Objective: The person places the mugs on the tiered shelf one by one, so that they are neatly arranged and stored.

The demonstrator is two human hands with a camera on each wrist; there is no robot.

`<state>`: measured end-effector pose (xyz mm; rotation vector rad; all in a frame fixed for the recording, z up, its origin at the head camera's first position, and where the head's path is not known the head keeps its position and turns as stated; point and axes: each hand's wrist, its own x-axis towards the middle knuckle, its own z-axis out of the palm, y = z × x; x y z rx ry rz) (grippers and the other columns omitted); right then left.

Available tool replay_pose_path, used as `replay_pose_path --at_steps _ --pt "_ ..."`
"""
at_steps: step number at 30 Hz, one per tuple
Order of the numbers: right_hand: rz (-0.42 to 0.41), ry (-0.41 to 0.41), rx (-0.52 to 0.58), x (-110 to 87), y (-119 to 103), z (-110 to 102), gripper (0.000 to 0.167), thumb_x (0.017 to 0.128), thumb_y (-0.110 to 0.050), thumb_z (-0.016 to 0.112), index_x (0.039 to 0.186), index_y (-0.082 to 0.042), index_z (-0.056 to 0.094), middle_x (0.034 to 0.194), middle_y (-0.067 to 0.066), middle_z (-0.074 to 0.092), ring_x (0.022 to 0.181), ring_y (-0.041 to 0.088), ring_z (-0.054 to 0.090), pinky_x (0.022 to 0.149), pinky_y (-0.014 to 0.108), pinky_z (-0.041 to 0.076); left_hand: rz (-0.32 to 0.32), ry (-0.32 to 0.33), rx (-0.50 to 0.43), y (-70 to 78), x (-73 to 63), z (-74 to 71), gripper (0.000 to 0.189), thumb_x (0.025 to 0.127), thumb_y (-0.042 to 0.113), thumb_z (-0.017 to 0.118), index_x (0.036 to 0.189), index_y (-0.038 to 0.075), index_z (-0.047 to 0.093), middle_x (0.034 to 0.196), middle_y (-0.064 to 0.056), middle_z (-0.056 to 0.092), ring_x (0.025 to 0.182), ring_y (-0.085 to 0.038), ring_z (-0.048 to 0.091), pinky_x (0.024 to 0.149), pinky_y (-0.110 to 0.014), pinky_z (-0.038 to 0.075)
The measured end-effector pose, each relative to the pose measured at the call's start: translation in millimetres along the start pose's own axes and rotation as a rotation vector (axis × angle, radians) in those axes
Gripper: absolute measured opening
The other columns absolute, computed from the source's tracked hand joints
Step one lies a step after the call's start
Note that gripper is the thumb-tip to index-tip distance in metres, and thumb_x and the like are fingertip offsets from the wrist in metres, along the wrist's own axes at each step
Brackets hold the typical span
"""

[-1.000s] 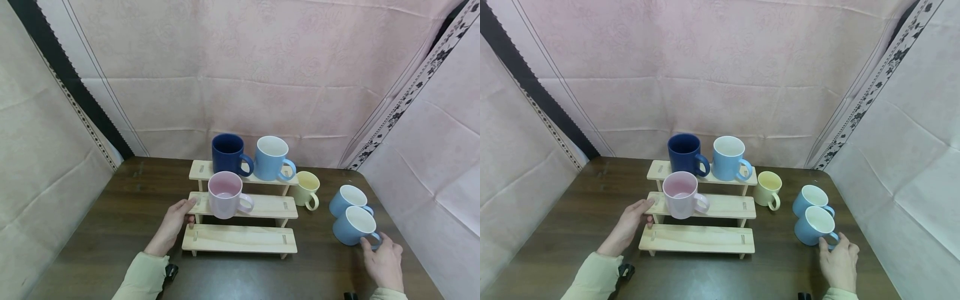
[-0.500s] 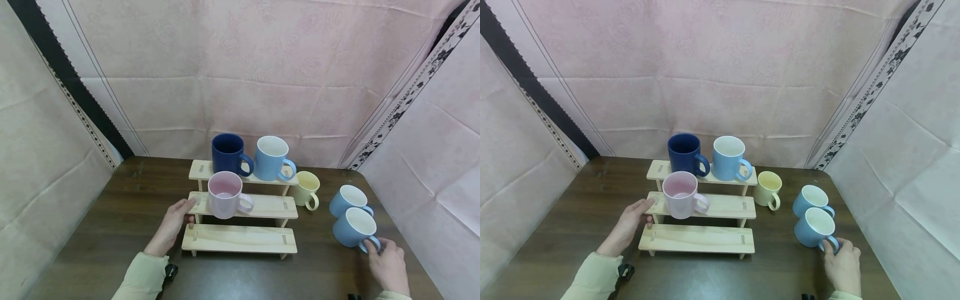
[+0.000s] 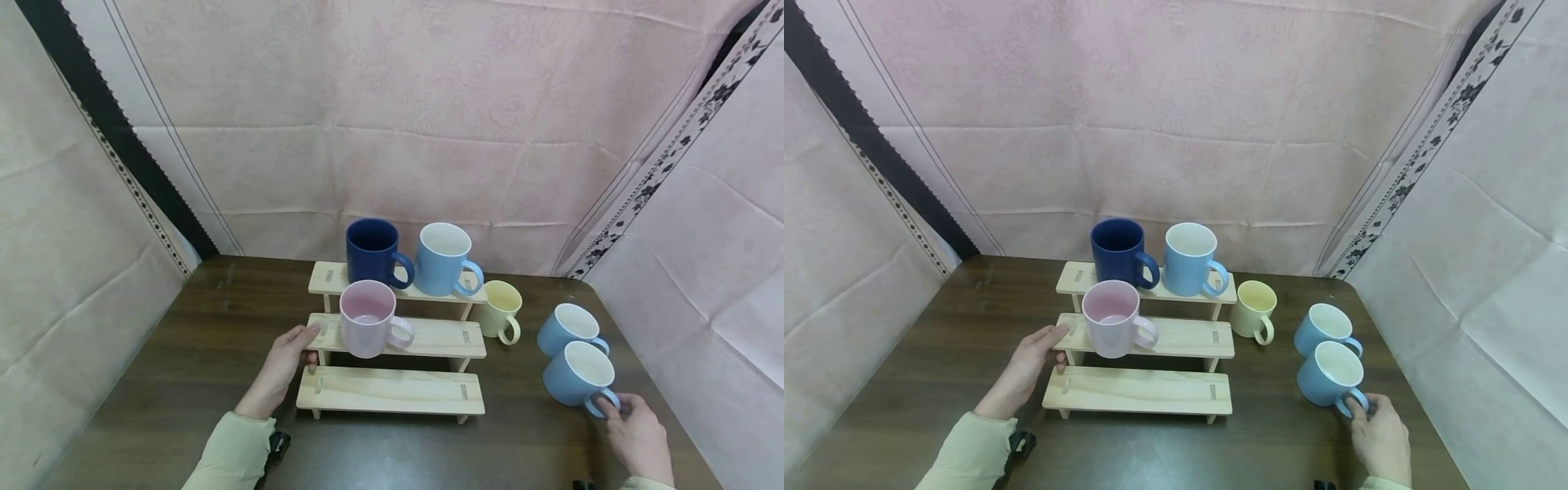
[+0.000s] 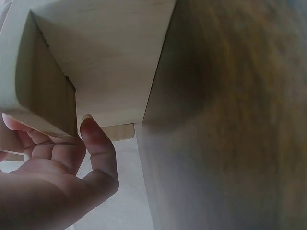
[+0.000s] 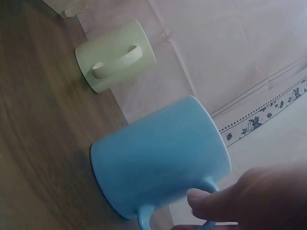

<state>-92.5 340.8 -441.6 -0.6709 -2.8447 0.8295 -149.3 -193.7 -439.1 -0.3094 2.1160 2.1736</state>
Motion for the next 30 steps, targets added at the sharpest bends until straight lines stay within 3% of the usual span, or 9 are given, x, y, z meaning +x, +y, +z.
replay_pose_path --at_steps 5,11,21,24,30 --pt "0.006 -0.053 -0.006 1.1 3 0 0.046 0.099 -0.036 0.055 0.108 0.008 0.055 0.077 0.011 0.07 0.089 0.043 0.061 0.07 0.05 0.044 0.007 -0.007 0.0 -0.8 -0.4 0.0 0.041 0.097 0.043 0.058 0.082 0.006 0.05 0.067 -0.004 0.048 0.061 -0.017 0.048 0.059 -0.028 0.045" --pt "0.018 -0.033 0.015 -2.5 3 1 0.048 0.098 -0.042 0.056 0.11 0.005 0.058 0.077 0.008 0.071 0.085 0.036 0.063 0.064 0.037 0.041 0.009 -0.013 -0.003 0.8 -1.7 0.6 0.04 0.098 0.042 0.057 0.082 0.006 0.05 0.067 -0.004 0.048 0.061 -0.017 0.047 0.059 -0.028 0.045" --pt "0.01 0.033 0.031 -7.6 -1 3 0.047 0.096 -0.043 0.059 0.111 0.002 0.061 0.076 0.007 0.071 0.07 0.021 0.066 0.059 0.032 0.041 0.005 -0.015 -0.008 1.7 -1.8 0.2 0.04 0.097 0.042 0.057 0.083 0.006 0.05 0.067 -0.004 0.048 0.061 -0.018 0.048 0.059 -0.029 0.045" --pt "0.009 0.046 0.029 -8.7 -2 4 0.046 0.097 -0.042 0.058 0.111 0.002 0.061 0.076 0.007 0.072 0.071 0.023 0.066 0.059 0.033 0.041 0.008 -0.017 -0.008 1.4 -1.8 0.3 0.04 0.097 0.043 0.058 0.082 0.006 0.049 0.067 -0.004 0.048 0.061 -0.018 0.048 0.06 -0.029 0.045" --pt "-0.005 0.06 0.037 -10.7 -6 7 0.046 0.098 -0.042 0.056 0.112 0.002 0.061 0.077 0.008 0.072 0.085 0.037 0.065 0.065 0.041 0.043 0.009 -0.013 -0.009 1.4 -2.0 -0.2 0.041 0.097 0.043 0.058 0.082 0.006 0.049 0.067 -0.004 0.048 0.061 -0.019 0.048 0.06 -0.029 0.045"
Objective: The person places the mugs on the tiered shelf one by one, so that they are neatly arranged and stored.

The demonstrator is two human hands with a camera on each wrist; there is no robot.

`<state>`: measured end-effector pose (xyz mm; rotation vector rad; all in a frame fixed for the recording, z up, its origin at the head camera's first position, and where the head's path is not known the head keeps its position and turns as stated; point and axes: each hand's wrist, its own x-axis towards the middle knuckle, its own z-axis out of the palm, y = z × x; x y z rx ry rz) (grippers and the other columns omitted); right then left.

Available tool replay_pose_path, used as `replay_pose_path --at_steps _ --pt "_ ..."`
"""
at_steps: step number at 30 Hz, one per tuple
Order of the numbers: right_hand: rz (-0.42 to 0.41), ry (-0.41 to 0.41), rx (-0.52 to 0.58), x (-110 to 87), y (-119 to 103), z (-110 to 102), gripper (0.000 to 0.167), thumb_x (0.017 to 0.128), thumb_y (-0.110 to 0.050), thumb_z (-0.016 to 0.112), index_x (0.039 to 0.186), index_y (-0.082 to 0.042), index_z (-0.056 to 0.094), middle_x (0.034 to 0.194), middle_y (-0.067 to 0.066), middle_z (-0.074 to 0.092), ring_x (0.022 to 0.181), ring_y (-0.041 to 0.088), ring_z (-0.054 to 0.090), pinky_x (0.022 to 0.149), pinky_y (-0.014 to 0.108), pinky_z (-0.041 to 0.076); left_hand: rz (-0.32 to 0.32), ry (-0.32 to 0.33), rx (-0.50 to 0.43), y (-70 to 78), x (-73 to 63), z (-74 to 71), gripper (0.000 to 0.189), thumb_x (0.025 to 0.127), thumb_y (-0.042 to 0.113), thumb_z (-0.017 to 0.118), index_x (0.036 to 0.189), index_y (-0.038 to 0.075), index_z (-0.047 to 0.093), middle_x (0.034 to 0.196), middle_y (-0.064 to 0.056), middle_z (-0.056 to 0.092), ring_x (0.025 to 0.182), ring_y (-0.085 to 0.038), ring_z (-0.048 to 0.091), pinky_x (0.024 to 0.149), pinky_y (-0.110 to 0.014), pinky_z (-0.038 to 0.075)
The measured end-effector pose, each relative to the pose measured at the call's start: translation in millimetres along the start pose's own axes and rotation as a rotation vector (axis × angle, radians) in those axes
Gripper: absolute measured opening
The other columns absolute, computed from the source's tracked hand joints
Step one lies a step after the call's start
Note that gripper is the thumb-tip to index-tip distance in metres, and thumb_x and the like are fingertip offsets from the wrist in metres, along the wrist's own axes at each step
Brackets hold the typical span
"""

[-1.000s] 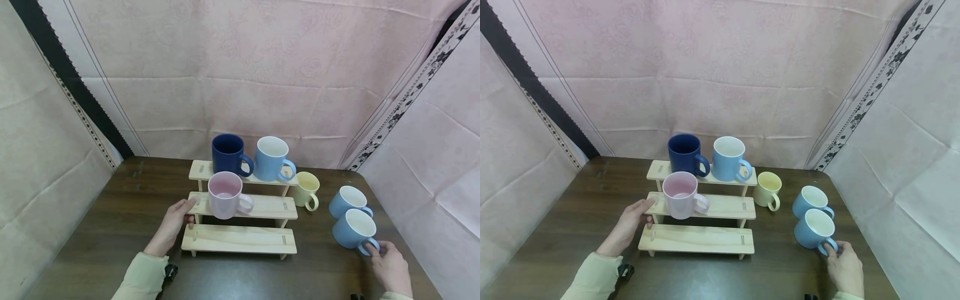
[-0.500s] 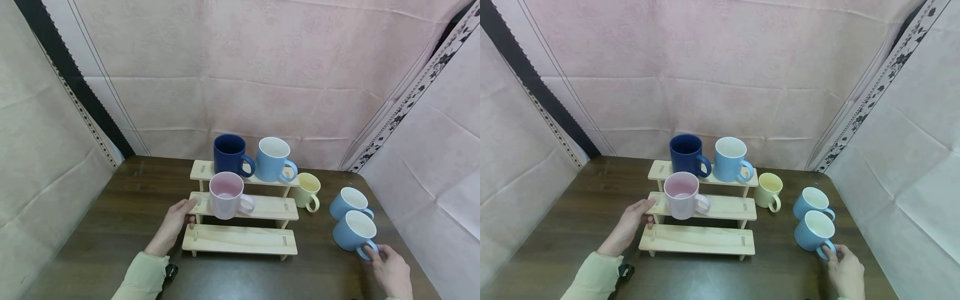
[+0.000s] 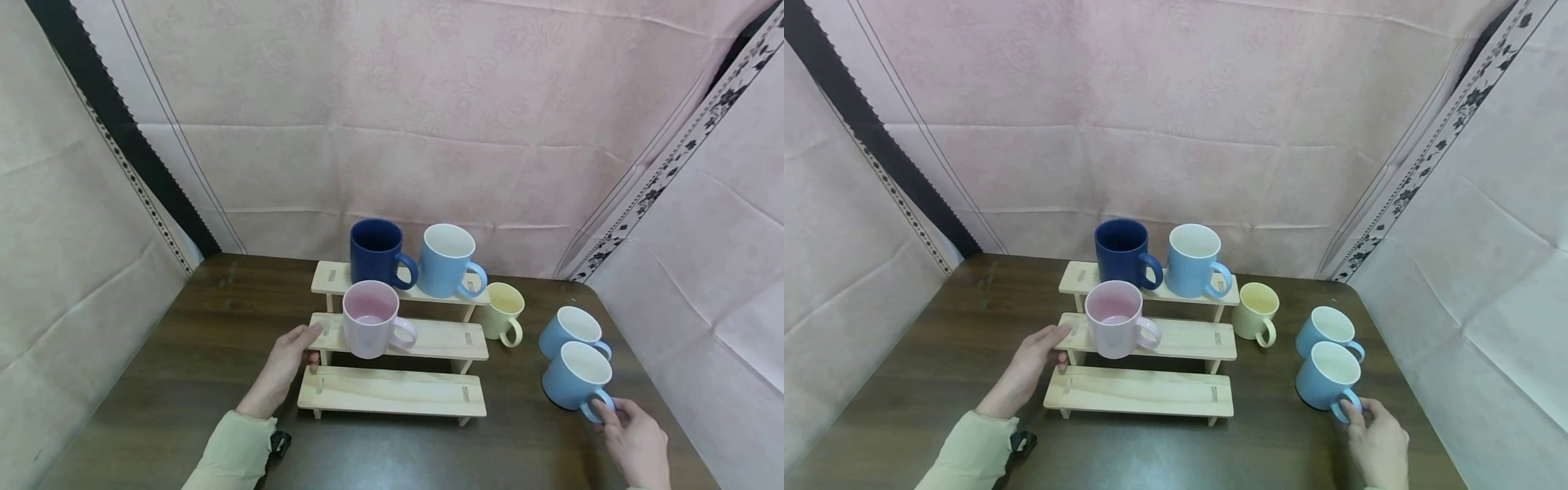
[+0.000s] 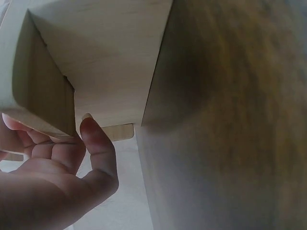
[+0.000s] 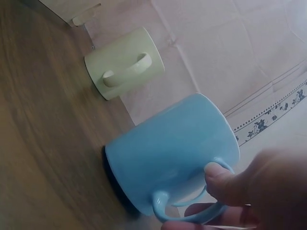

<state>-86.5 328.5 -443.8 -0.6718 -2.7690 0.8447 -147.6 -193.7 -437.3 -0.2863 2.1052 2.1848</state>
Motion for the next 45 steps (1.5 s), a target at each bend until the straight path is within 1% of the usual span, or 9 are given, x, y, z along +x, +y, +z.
replay_pose_path --at_steps 3,10,17,20,27,31,34,39,45 --pt "-0.013 0.012 0.011 -2.0 -2 2 0.045 0.098 -0.041 0.056 0.113 0.002 0.061 0.078 0.008 0.072 0.086 0.038 0.065 0.066 0.041 0.044 0.0 0.0 0.0 0.3 -0.3 0.3 0.04 0.097 0.043 0.058 0.083 0.006 0.05 0.067 -0.004 0.048 0.061 -0.019 0.048 0.06 -0.029 0.045" --pt "-0.046 0.034 0.02 -5.3 -8 6 0.042 0.098 -0.037 0.059 0.111 0.003 0.063 0.078 0.01 0.072 0.078 0.033 0.067 0.057 0.032 0.043 0.0 -0.005 -0.007 -0.3 0.0 0.5 0.04 0.097 0.043 0.058 0.084 0.006 0.05 0.067 -0.004 0.048 0.062 -0.018 0.047 0.059 -0.028 0.045" --pt "-0.075 0.048 0.048 -9.8 -20 5 0.042 0.097 -0.038 0.059 0.11 0.002 0.063 0.08 0.012 0.072 0.079 0.034 0.067 0.056 0.031 0.044 0.002 0.0 -0.001 -0.8 0.3 0.6 0.04 0.097 0.043 0.057 0.082 0.006 0.05 0.067 -0.004 0.048 0.061 -0.018 0.048 0.059 -0.028 0.045" --pt "-0.094 0.066 0.05 -13.4 -26 2 0.04 0.097 -0.038 0.06 0.109 0.001 0.064 0.078 0.01 0.072 0.074 0.028 0.067 0.055 0.029 0.043 0.0 0.003 -0.005 -1.1 0.4 1.4 0.039 0.097 0.042 0.058 0.082 0.006 0.05 0.067 -0.004 0.048 0.061 -0.017 0.047 0.058 -0.027 0.045" --pt "-0.16 0.123 0.073 -23.7 -43 -9 0.033 0.095 -0.034 0.064 0.107 -0.003 0.066 0.077 0.008 0.072 0.064 0.005 0.061 0.053 0.022 0.041 0.001 0.004 -0.008 -2.0 1.1 1.0 0.039 0.097 0.042 0.058 0.082 0.007 0.051 0.067 -0.004 0.048 0.062 -0.017 0.047 0.058 -0.027 0.045" --pt "-0.197 0.122 0.091 -28.7 -53 -15 0.035 0.095 -0.035 0.064 0.108 -0.003 0.066 0.078 0.008 0.073 0.061 0.0 0.061 0.054 0.016 0.041 0.002 0.006 -0.008 -2.2 1.1 0.4 0.04 0.097 0.043 0.058 0.082 0.007 0.05 0.067 -0.004 0.048 0.062 -0.018 0.048 0.058 -0.028 0.045" --pt "-0.234 0.129 0.098 -32.1 -60 -19 0.033 0.094 -0.035 0.065 0.106 -0.005 0.067 0.076 0.006 0.073 0.061 -0.003 0.061 0.055 0.012 0.039 0.004 0.004 -0.009 -2.5 1.0 0.1 0.041 0.097 0.044 0.058 0.081 0.007 0.05 0.067 -0.004 0.048 0.062 -0.018 0.048 0.058 -0.028 0.045" --pt "-0.3 0.137 0.108 -38.2 -74 -24 0.027 0.093 -0.036 0.067 0.104 -0.011 0.069 0.072 -0.002 0.071 0.066 -0.006 0.056 0.056 0.016 0.039 0.003 0.011 -0.009 -3.6 0.7 0.0 0.042 0.096 0.044 0.059 0.081 0.006 0.049 0.067 -0.005 0.048 0.061 -0.019 0.048 0.059 -0.028 0.045" --pt "-0.343 0.109 0.152 -44.9 -91 -24 0.024 0.093 -0.033 0.067 0.104 -0.012 0.069 0.072 -0.003 0.071 0.067 -0.001 0.06 0.055 0.018 0.041 0.0 0.003 -0.008 -2.8 1.3 -0.2 0.041 0.097 0.044 0.057 0.083 0.006 0.05 0.068 -0.004 0.048 0.063 -0.018 0.048 0.059 -0.027 0.045"
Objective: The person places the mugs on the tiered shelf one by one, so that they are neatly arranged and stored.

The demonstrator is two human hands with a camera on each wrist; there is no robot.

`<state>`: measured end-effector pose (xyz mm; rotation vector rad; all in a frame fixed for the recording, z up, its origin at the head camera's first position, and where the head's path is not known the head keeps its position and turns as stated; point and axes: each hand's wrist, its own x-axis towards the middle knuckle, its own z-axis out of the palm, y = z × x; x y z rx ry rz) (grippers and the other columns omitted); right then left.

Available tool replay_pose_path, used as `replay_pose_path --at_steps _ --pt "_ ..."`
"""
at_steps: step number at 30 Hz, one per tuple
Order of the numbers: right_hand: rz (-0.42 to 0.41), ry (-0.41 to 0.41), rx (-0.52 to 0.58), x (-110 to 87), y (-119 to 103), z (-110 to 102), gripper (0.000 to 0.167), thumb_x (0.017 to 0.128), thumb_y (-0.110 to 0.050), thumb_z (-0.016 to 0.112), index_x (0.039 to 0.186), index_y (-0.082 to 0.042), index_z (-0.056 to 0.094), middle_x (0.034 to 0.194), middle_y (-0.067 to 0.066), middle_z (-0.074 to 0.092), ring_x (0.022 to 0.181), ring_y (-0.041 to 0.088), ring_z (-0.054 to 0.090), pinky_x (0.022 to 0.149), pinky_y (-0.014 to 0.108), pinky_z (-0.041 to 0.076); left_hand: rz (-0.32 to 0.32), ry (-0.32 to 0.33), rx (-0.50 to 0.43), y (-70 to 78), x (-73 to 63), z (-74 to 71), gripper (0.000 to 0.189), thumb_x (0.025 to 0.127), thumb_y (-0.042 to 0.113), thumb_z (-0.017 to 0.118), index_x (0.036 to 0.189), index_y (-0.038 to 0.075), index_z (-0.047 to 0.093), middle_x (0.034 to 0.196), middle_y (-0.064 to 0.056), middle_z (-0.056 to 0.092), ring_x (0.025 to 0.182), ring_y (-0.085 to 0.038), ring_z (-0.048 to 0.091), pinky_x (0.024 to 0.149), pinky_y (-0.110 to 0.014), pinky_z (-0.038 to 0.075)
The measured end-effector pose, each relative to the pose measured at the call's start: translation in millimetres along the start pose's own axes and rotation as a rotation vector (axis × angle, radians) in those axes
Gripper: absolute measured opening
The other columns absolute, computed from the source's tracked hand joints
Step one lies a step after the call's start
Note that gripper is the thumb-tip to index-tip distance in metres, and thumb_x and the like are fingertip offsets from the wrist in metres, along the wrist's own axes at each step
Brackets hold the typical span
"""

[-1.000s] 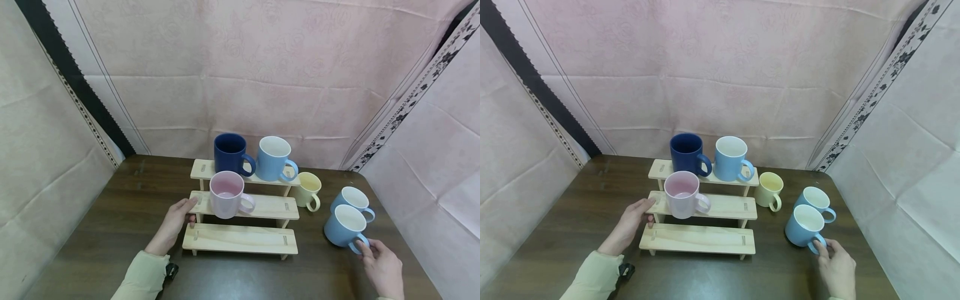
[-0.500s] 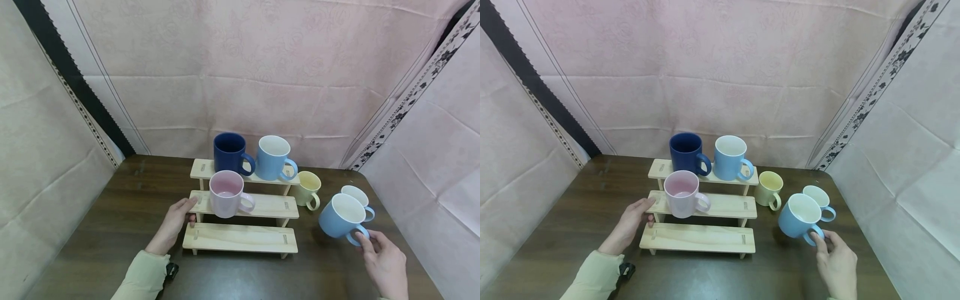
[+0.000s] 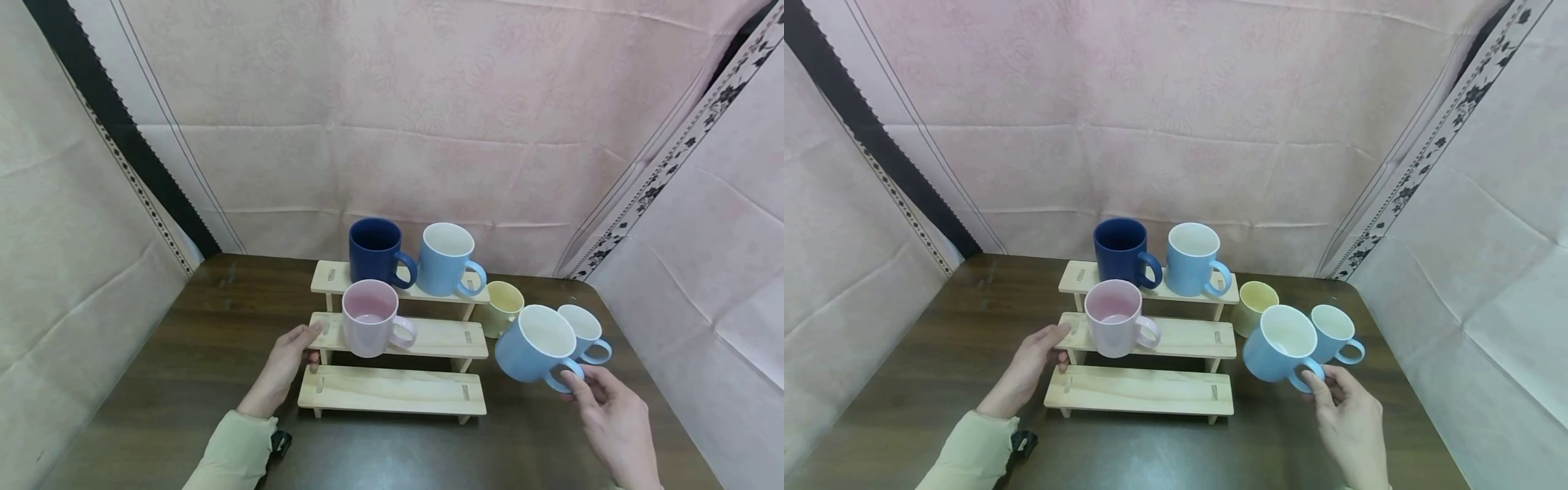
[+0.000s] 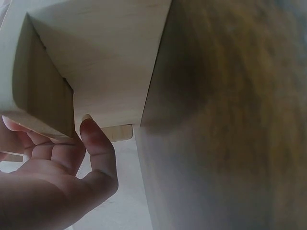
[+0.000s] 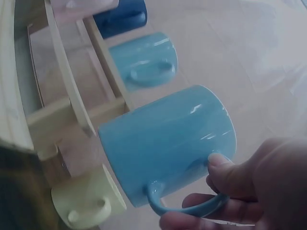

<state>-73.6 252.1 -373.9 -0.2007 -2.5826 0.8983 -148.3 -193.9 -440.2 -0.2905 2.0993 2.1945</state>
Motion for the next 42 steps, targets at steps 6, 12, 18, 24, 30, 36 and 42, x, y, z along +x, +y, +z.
replay_pose_path --at_steps 6,12,18,24,30,36,42 --pt "-0.096 0.022 0.055 0.7 -11 9 0.016 0.091 -0.023 0.071 0.099 -0.01 0.069 0.072 0.001 0.072 0.064 0.002 0.065 0.056 0.014 0.044 0.0 0.002 0.005 0.2 0.4 -1.0 0.041 0.097 0.044 0.057 0.082 0.007 0.05 0.068 -0.004 0.048 0.063 -0.018 0.048 0.059 -0.028 0.045" --pt "-0.167 0.017 0.12 0.3 -21 16 0.009 0.089 -0.016 0.073 0.095 -0.01 0.069 0.073 0.0 0.072 0.064 0.003 0.066 0.055 0.013 0.045 -0.001 0.002 0.015 -1.5 1.4 -0.2 0.042 0.097 0.045 0.057 0.085 0.006 0.051 0.068 -0.004 0.048 0.063 -0.018 0.048 0.059 -0.027 0.045" --pt "-0.212 -0.01 0.134 5.8 -31 24 0.009 0.089 -0.018 0.073 0.094 -0.011 0.069 0.072 -0.002 0.07 0.063 0.007 0.066 0.056 0.015 0.046 -0.005 0.018 0.023 -2.3 2.3 -0.9 0.042 0.097 0.046 0.057 0.085 0.006 0.051 0.069 -0.004 0.048 0.063 -0.018 0.047 0.059 -0.027 0.045" --pt "-0.257 -0.037 0.158 11.1 -35 34 0.009 0.088 -0.015 0.073 0.094 -0.01 0.069 0.075 0.0 0.071 0.061 0.004 0.065 0.058 0.015 0.049 -0.007 0.015 0.019 -3.0 1.9 -0.6 0.044 0.096 0.047 0.058 0.086 0.005 0.051 0.069 -0.004 0.048 0.063 -0.018 0.047 0.059 -0.026 0.044" --pt "-0.293 -0.07 0.194 16.2 -41 38 0.008 0.09 -0.015 0.072 0.095 -0.01 0.068 0.08 0.002 0.072 0.063 0.005 0.066 0.06 0.016 0.051 -0.001 0.009 0.021 -2.2 1.0 -0.3 0.043 0.096 0.046 0.058 0.085 0.005 0.051 0.068 -0.004 0.049 0.062 -0.018 0.048 0.058 -0.027 0.045" --pt "-0.323 -0.08 0.181 22.3 -46 43 0.007 0.089 -0.015 0.073 0.092 -0.013 0.067 0.075 -0.004 0.069 0.062 0.008 0.065 0.058 0.017 0.049 -0.005 0.005 0.022 0.1 0.0 -0.3 0.041 0.097 0.044 0.057 0.085 0.005 0.051 0.068 -0.005 0.049 0.062 -0.019 0.048 0.059 -0.027 0.045" --pt "-0.324 -0.106 0.21 26.1 -50 50 0.007 0.089 -0.012 0.072 0.093 -0.012 0.067 0.076 -0.002 0.069 0.062 0.006 0.065 0.057 0.02 0.051 -0.015 0.004 0.018 2.8 -1.0 0.9 0.04 0.097 0.043 0.058 0.086 0.005 0.051 0.07 -0.005 0.049 0.063 -0.018 0.048 0.059 -0.027 0.045"
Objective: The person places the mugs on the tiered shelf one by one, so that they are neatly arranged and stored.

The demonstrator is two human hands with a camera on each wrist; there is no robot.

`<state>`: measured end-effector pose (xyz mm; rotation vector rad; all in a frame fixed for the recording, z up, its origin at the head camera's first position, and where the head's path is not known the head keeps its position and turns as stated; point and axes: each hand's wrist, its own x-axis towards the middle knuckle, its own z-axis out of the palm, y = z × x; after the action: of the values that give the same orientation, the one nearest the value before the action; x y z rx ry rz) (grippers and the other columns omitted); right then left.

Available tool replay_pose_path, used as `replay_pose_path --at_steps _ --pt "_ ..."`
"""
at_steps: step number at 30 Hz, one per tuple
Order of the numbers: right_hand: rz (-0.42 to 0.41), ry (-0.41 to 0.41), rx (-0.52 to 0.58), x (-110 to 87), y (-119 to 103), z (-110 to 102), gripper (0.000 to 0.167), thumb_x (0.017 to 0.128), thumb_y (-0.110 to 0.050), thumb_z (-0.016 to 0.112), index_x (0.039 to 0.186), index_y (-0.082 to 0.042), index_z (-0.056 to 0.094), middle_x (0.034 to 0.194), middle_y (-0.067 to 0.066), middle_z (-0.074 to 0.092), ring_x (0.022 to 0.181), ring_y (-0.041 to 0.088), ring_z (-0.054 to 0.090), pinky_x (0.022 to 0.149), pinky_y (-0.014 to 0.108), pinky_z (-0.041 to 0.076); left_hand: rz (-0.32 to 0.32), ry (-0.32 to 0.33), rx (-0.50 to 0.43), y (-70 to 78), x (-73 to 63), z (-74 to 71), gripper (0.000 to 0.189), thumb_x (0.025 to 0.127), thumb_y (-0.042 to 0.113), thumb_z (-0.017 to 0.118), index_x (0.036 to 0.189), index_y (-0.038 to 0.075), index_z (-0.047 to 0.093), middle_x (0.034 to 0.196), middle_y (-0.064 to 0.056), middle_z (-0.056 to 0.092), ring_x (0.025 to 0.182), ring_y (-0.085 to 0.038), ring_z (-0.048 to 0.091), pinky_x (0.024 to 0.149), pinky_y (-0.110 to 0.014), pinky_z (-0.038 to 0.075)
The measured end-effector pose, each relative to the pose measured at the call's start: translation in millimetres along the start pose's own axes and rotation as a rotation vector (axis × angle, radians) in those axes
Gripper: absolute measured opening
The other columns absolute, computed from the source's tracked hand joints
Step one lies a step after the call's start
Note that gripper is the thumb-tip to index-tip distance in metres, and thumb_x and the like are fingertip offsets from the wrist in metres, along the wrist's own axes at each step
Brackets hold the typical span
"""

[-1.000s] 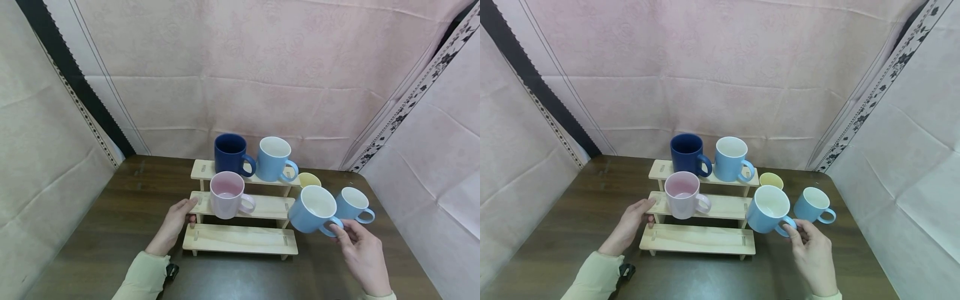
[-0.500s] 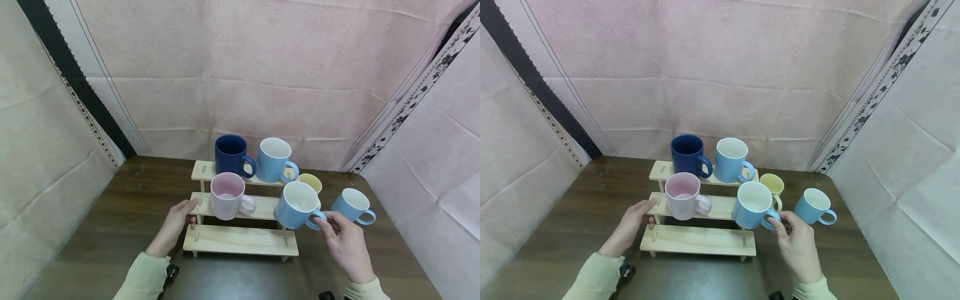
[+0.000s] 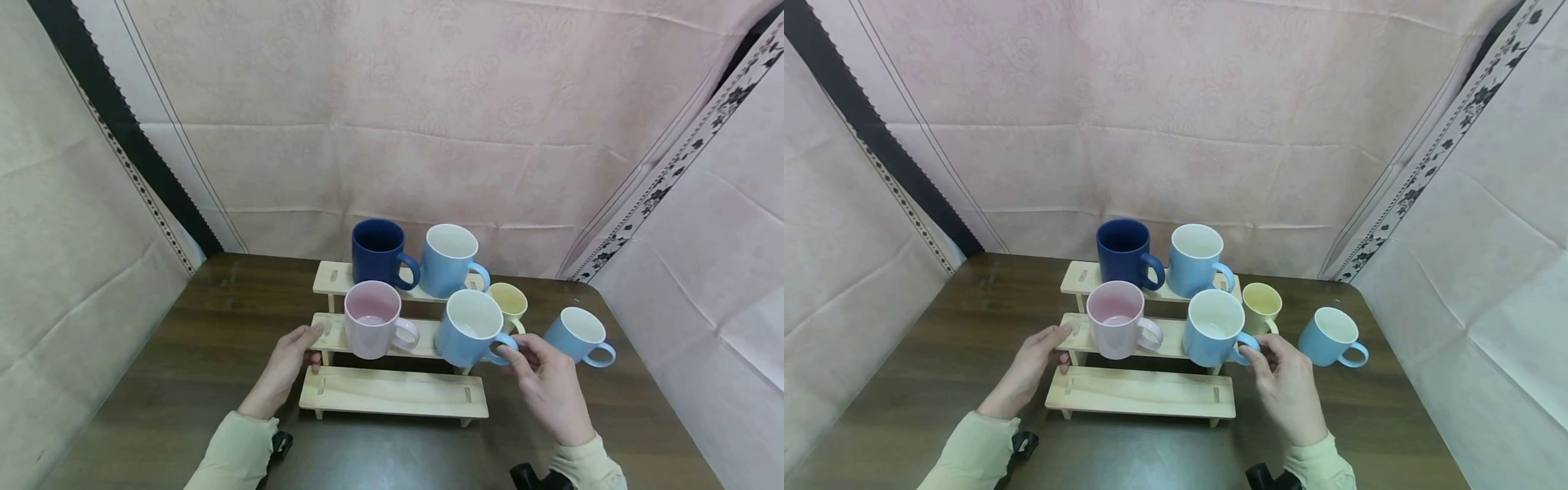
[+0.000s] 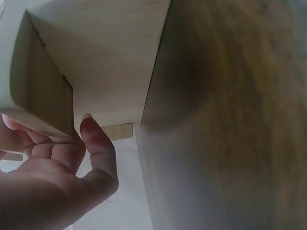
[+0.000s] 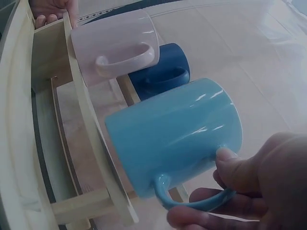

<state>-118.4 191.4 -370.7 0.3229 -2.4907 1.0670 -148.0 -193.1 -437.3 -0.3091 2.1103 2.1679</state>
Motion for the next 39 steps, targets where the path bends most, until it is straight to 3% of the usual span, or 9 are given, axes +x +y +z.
replay_pose_path --at_steps 7,15,34,39 --pt "-0.015 -0.02 0.042 3.8 -3 7 0.008 0.089 -0.009 0.072 0.096 -0.008 0.068 0.081 0.001 0.07 0.065 0.006 0.066 0.058 0.021 0.053 -0.003 -0.001 0.012 -0.9 1.0 -0.8 0.041 0.097 0.044 0.056 0.087 0.005 0.052 0.07 -0.004 0.049 0.063 -0.018 0.048 0.06 -0.028 0.045" --pt "-0.056 -0.012 0.038 9.7 -6 15 0.005 0.09 -0.013 0.071 0.093 -0.01 0.068 0.076 0.0 0.067 0.063 0.009 0.063 0.056 0.024 0.051 -0.001 0.005 0.005 0.8 0.4 0.1 0.041 0.097 0.044 0.058 0.087 0.005 0.051 0.07 -0.005 0.049 0.064 -0.019 0.048 0.059 -0.027 0.045" --pt "0.039 -0.066 0.05 12.8 -12 24 0.009 0.091 -0.016 0.07 0.095 -0.008 0.067 0.081 0.003 0.067 0.068 0.018 0.065 0.061 0.024 0.054 -0.011 0.006 0.008 -1.7 1.6 0.6 0.04 0.097 0.045 0.057 0.088 0.006 0.052 0.07 -0.004 0.049 0.062 -0.018 0.048 0.059 -0.028 0.045" --pt "0.071 -0.095 0.059 12.7 -12 25 0.009 0.092 -0.016 0.068 0.096 -0.008 0.067 0.085 0.005 0.068 0.07 0.012 0.065 0.062 0.023 0.055 -0.01 0.008 -0.003 -2.0 1.6 0.2 0.04 0.097 0.044 0.057 0.084 0.007 0.051 0.069 -0.004 0.049 0.062 -0.019 0.048 0.06 -0.028 0.045"
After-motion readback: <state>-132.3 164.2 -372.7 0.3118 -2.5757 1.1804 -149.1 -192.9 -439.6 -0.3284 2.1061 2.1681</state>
